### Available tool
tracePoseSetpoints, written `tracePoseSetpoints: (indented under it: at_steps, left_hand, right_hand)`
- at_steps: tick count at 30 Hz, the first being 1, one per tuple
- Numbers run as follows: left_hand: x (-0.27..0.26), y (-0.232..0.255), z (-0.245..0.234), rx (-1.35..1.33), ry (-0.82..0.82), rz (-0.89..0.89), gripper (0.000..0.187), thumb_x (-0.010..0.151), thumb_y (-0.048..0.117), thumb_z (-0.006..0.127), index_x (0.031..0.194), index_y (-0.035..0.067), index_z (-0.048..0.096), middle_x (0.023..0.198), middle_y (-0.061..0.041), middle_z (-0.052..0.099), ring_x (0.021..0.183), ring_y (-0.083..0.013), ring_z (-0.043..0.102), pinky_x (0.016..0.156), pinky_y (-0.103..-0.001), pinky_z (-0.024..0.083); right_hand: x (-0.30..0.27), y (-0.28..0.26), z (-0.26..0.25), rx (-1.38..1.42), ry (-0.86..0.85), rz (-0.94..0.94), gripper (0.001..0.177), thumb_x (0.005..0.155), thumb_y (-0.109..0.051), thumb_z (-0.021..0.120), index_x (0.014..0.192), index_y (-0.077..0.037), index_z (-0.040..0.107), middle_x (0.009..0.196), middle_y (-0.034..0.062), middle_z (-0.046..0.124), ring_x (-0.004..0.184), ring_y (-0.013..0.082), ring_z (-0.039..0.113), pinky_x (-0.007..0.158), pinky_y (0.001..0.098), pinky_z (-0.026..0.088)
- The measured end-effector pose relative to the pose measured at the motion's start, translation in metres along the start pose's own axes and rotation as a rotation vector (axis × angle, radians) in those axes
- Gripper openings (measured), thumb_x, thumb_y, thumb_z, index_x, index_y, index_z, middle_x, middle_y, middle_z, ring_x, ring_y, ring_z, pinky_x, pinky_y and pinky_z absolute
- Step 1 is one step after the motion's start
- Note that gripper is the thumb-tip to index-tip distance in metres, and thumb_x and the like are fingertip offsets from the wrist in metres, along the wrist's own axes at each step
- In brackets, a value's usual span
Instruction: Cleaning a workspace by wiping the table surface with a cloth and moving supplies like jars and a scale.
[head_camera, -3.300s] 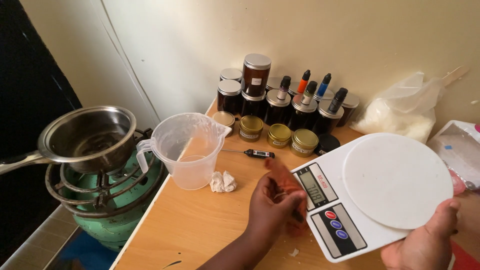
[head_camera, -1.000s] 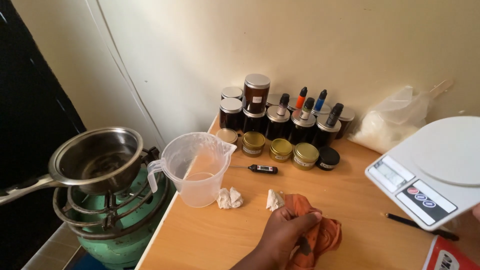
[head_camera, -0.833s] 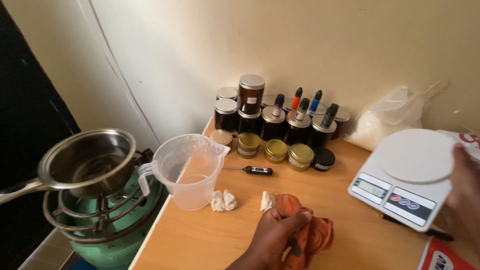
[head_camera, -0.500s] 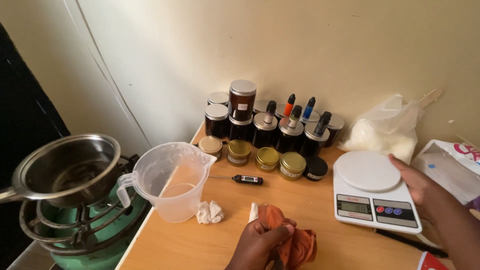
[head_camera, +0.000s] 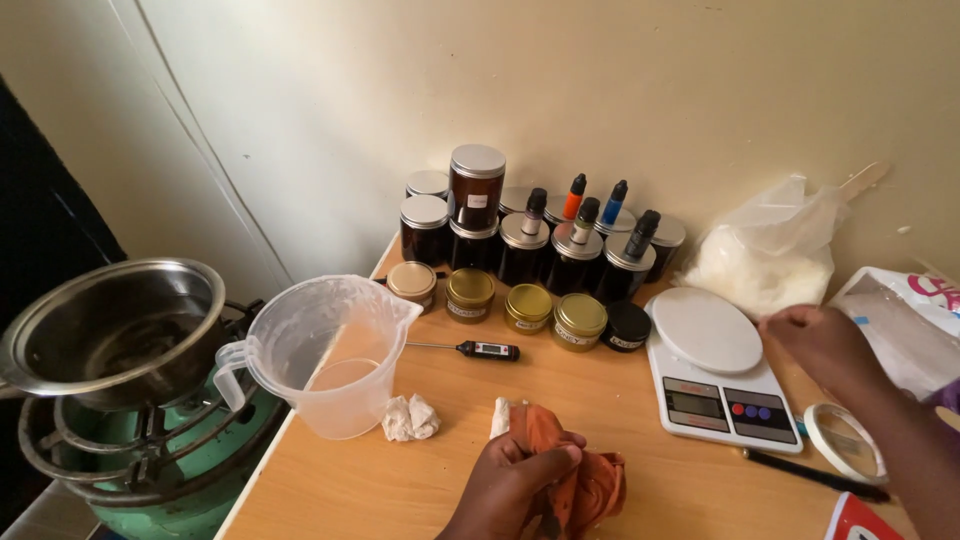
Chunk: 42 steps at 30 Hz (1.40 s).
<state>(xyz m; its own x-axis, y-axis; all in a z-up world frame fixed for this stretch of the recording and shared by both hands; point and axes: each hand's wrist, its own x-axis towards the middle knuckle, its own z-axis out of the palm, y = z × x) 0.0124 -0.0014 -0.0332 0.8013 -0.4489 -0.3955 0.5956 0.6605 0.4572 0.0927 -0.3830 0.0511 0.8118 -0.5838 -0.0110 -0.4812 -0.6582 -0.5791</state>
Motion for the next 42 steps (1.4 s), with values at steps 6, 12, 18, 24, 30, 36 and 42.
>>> tracePoseSetpoints:
  at_steps: [6,12,18,24,30,36,42]
  left_hand:
    - [-0.005,-0.002,0.002,0.048,-0.031,0.033,0.014,0.089,-0.009,0.079,0.102,-0.014,0.075,0.086,-0.023,0.075,0.078,-0.0318,0.073,0.075,-0.041,0.061]
    - [-0.019,0.002,0.006,0.212,-0.07,0.051,0.017,0.092,0.0,0.078,0.107,-0.008,0.078,0.091,-0.021,0.078,0.088,-0.0317,0.078,0.078,-0.038,0.063]
    - [-0.028,0.009,0.011,0.256,-0.054,0.073,0.015,0.091,0.004,0.078,0.104,-0.004,0.077,0.091,-0.019,0.078,0.089,-0.0314,0.078,0.076,-0.035,0.06]
    - [-0.027,0.01,0.01,0.292,-0.055,0.07,0.019,0.091,0.007,0.08,0.107,-0.004,0.079,0.088,-0.016,0.077,0.084,-0.0285,0.077,0.07,-0.032,0.059]
    - [-0.021,0.007,0.005,0.299,-0.041,0.073,0.022,0.09,0.006,0.081,0.108,-0.006,0.081,0.089,-0.016,0.078,0.086,-0.0276,0.078,0.074,-0.032,0.061]
    - [-0.026,0.011,0.009,0.354,-0.015,0.058,0.024,0.09,0.012,0.081,0.109,-0.002,0.081,0.087,-0.014,0.077,0.082,-0.0234,0.074,0.074,-0.03,0.057]
    - [-0.026,0.005,0.012,0.338,-0.012,0.023,0.023,0.089,0.009,0.081,0.109,-0.003,0.08,0.088,-0.016,0.078,0.083,-0.0255,0.076,0.075,-0.032,0.06]
  right_hand:
    - [-0.028,0.102,0.028,-0.459,-0.342,-0.195,0.026,0.09,-0.041,0.089,0.08,-0.022,0.074,0.074,-0.0078,0.079,0.067,0.0073,0.071,0.068,0.0256,0.05]
    - [-0.027,0.179,0.041,-0.607,-0.249,-0.477,0.018,0.082,-0.036,0.086,0.099,-0.038,0.081,0.099,-0.0221,0.084,0.094,0.0003,0.078,0.089,0.0211,0.058]
    - [-0.01,0.176,-0.024,-0.009,-0.008,-0.501,0.028,0.09,-0.005,0.079,0.116,-0.014,0.084,0.099,0.0095,0.086,0.081,0.018,0.075,0.072,0.0304,0.052]
    - [0.109,0.225,-0.023,0.353,0.372,-0.414,0.035,0.126,-0.009,0.054,0.157,0.003,0.062,0.127,0.0276,0.054,0.083,0.0431,0.057,0.048,0.0543,0.051]
    - [0.13,0.205,0.004,0.45,0.183,-0.123,0.051,0.115,-0.017,0.06,0.163,-0.002,0.051,0.128,0.0216,0.064,0.086,0.0407,0.068,0.042,0.0504,0.043]
    - [0.021,0.141,0.008,-0.379,-0.136,-0.002,0.028,0.098,-0.026,0.079,0.081,-0.004,0.077,0.074,0.0155,0.073,0.066,0.0278,0.064,0.064,0.0377,0.038]
    - [0.015,0.15,0.012,-0.658,-0.157,-0.089,0.032,0.098,-0.036,0.073,0.127,-0.022,0.076,0.112,0.0053,0.091,0.088,0.0222,0.087,0.074,0.0328,0.055]
